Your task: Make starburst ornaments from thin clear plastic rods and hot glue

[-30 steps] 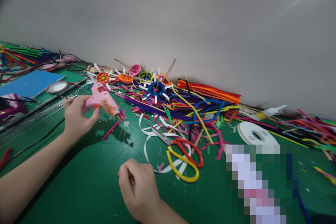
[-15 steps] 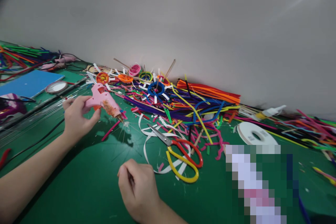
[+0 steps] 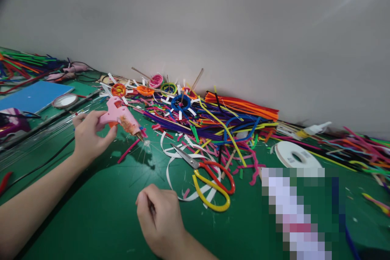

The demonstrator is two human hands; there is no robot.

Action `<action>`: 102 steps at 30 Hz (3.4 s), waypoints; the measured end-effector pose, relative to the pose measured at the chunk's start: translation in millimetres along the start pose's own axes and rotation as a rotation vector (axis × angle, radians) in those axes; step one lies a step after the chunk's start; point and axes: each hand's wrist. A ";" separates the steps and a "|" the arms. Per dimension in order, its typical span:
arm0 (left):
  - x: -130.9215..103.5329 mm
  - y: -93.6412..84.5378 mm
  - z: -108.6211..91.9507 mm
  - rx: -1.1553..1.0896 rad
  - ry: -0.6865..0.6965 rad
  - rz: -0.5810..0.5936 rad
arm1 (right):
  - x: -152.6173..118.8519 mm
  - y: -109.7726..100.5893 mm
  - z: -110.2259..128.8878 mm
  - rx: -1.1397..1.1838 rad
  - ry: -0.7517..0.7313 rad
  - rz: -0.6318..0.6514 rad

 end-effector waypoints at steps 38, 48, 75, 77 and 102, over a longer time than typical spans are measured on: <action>1.2 -0.7 -1.5 -0.005 -0.004 0.004 | 0.9 -0.4 1.0 -0.023 0.001 0.004; 4.3 1.2 13.1 0.029 -0.085 -0.053 | -0.7 -0.2 2.1 -0.015 -0.008 0.005; -5.5 24.4 52.5 0.380 -0.112 0.358 | -1.0 0.6 1.2 -0.017 -0.003 0.010; -7.2 26.4 53.4 0.364 -0.099 0.362 | -0.6 0.8 1.0 -0.021 -0.002 0.010; -5.7 26.8 45.7 0.383 -0.215 0.433 | -0.1 0.3 -0.2 0.000 0.002 0.044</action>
Point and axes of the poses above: each hand's wrist, its own x-axis towards the middle knuckle, its own y-axis out of the palm, z = x × y, and after that the axes turned 13 degrees about -z, right-handed
